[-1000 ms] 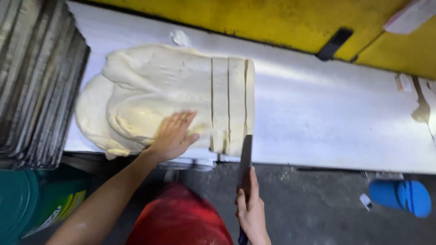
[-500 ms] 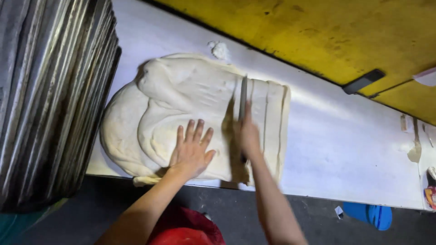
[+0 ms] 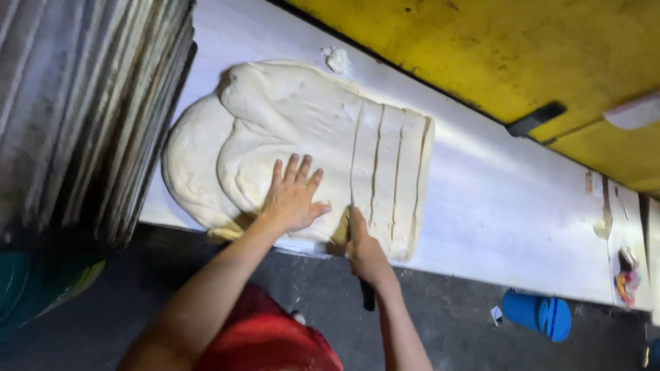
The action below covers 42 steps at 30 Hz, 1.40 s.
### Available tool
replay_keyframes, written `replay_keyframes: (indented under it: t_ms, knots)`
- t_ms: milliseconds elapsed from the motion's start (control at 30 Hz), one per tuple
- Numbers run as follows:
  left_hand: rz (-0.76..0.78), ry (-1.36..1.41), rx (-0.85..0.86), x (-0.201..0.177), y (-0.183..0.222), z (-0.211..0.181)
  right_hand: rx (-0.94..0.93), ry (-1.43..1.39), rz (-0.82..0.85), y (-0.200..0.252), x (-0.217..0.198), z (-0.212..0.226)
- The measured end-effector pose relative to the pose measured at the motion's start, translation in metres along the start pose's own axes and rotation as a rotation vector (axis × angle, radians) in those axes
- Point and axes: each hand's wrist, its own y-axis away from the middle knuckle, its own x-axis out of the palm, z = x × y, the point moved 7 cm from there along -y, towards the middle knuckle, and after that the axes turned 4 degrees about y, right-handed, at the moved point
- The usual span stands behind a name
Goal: The person uses a knife to cut a large sheet of dough into long strips, then uses their hands to quickly pinch off small, uniform pieces of dough to create dough balls for baking.
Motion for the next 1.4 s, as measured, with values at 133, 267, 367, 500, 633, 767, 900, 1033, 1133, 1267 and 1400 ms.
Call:
replay_keyframes:
  t_ms: [133, 267, 367, 500, 633, 767, 900, 1033, 1133, 1267, 1400]
  knots:
    - [0.034, -0.146, 0.271, 0.012, 0.033, -0.053, -0.028, -0.115, -0.083, 0.015, 0.013, -0.021]
    - [-0.336, -0.169, 0.408, 0.061, 0.041, -0.043, -0.118, -0.148, -0.099, 0.049, 0.044, -0.041]
    - [-0.439, 0.035, 0.092, 0.038, -0.003, -0.026, -0.086, -0.29, -0.002, 0.102, 0.067, -0.057]
    - [-0.184, 0.262, 0.171, 0.013, 0.013, -0.041, 0.017, -0.661, -0.331, 0.133, 0.031, -0.064]
    - [-0.001, 0.125, 0.249, -0.029, 0.062, -0.021, -0.19, -0.64, -0.57, 0.07, -0.031, -0.023]
    - [-0.226, -0.187, 0.056, -0.039, 0.047, 0.041, -0.17, -0.188, -0.424, -0.027, -0.039, 0.044]
    - [-0.214, -0.098, 0.004, -0.045, 0.045, 0.043, -0.132, -0.031, -0.342, -0.163, -0.084, 0.081]
    - [-0.194, -0.06, -0.022, -0.03, 0.04, 0.056, -0.142, 0.138, -0.372, -0.351, -0.107, 0.066]
    - [-0.175, -0.03, 0.008, -0.028, 0.038, 0.054, -0.073, 0.079, -0.374, -0.29, -0.1, 0.058]
    - [-0.198, -0.023, 0.0, -0.024, 0.041, 0.049, -0.157, 0.204, -0.139, -0.108, -0.017, 0.054]
    - [-0.231, -0.032, 0.186, -0.054, 0.071, 0.012, -0.068, -0.038, -0.007, 0.009, 0.04, 0.031]
